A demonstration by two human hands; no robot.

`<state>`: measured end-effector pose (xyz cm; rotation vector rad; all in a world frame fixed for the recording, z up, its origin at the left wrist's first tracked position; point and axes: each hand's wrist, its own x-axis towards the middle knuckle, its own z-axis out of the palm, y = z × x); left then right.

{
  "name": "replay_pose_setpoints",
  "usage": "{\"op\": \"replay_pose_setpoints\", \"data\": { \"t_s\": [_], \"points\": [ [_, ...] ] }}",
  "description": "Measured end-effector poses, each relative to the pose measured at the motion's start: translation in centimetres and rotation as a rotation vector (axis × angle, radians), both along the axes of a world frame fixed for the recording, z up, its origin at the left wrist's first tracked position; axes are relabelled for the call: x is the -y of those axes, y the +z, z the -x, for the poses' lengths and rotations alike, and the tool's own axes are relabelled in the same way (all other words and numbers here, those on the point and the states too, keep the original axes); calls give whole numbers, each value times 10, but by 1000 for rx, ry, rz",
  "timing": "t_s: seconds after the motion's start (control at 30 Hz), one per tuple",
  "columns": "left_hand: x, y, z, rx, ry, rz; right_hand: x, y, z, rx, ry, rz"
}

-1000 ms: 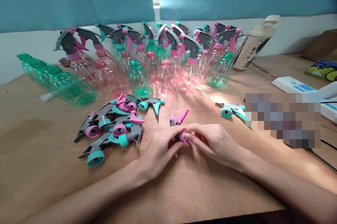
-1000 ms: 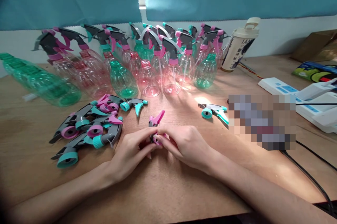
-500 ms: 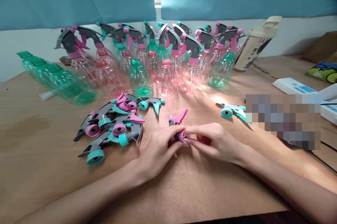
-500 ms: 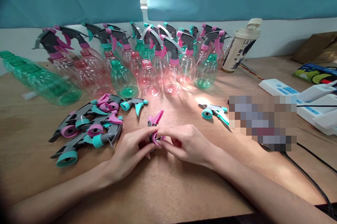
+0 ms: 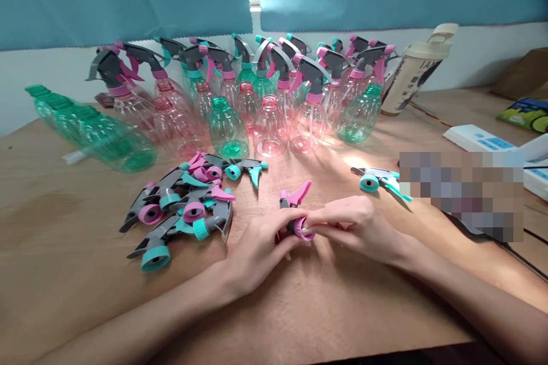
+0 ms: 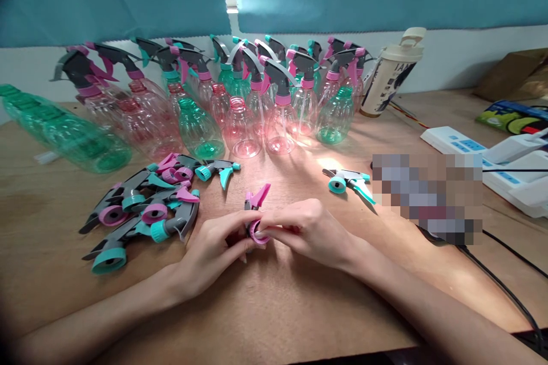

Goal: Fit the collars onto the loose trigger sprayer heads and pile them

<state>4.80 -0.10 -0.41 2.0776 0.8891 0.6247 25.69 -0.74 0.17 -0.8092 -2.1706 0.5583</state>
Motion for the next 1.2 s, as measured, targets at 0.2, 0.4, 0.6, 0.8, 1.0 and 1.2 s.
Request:
{"op": "replay_pose_setpoints", "data": {
  "t_s": [0.2, 0.4, 0.6, 0.8, 1.0, 1.2],
  "points": [
    [-4, 4, 0, 108, 161, 135, 4, 15, -11, -29, -146, 7],
    [-6, 5, -2, 115, 165, 135, 1, 8, -6, -167, -222, -9],
    [-3, 4, -2, 95, 154, 38, 6, 0, 10, -197, -224, -257],
    [-4, 3, -1, 81, 154, -26, 5, -2, 13, -166, -131, -249],
    [-4, 4, -1, 58, 170, -13, 5, -4, 9, -166, -147, -3],
    [-3, 4, 0, 63, 140, 10, 4, -5, 6, -212, -218, 234]
  ]
}}
